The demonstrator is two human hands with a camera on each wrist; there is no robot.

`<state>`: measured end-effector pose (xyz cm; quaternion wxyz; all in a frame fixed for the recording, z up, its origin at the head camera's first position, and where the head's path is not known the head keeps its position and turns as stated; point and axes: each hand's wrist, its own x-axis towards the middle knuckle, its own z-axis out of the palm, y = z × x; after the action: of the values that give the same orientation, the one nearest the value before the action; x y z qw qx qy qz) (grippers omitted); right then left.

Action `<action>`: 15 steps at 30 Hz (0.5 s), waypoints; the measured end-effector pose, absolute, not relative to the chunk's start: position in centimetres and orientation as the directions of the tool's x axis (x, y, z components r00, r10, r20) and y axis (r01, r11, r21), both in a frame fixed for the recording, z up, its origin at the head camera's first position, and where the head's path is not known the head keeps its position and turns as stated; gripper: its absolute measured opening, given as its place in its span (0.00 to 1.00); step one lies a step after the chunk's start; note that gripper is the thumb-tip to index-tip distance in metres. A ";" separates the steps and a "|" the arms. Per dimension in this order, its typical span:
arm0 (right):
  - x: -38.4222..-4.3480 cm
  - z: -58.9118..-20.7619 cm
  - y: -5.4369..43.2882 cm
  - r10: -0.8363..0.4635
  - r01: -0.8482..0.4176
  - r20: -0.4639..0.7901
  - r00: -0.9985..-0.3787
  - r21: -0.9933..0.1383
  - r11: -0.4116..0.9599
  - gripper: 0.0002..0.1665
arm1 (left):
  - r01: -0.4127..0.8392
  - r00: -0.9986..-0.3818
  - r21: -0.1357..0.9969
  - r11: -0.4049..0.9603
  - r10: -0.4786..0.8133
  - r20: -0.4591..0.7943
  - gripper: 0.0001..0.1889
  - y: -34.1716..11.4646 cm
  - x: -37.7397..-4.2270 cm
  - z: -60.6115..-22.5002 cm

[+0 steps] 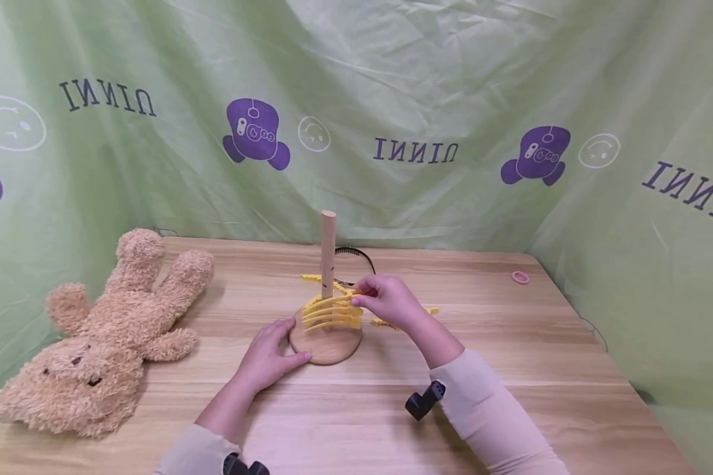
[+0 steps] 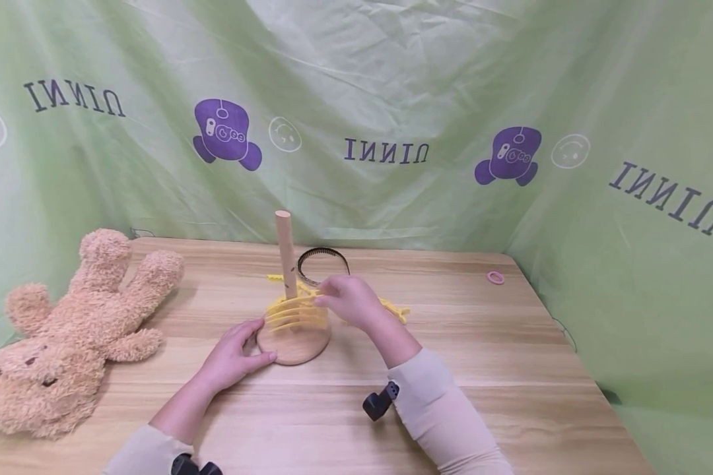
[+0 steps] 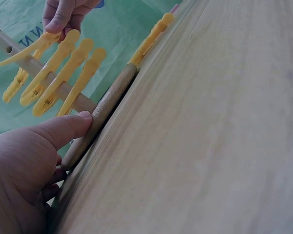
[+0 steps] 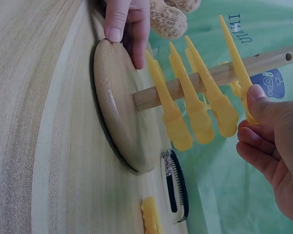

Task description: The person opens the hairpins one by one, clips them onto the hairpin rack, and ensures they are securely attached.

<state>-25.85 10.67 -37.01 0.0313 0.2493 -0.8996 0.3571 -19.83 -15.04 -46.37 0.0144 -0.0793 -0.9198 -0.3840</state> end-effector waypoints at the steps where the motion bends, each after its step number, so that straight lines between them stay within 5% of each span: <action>1: -25.8 -37.0 10.6 -0.425 -0.469 0.233 -0.875 -0.627 0.622 0.12 | 0.161 -0.986 0.702 0.694 0.136 0.092 0.44 -15.0 -19.8 -46.4; 15: -25.7 -37.0 10.5 -0.432 -0.452 0.205 -0.878 -0.651 0.610 0.15 | 0.168 -0.985 0.702 0.692 0.139 0.098 0.44 -15.1 -19.8 -46.3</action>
<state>-25.68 10.48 -36.95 0.0136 0.2465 -0.8971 0.3665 -19.78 -15.09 -46.34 0.0188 -0.0833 -0.9196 -0.3834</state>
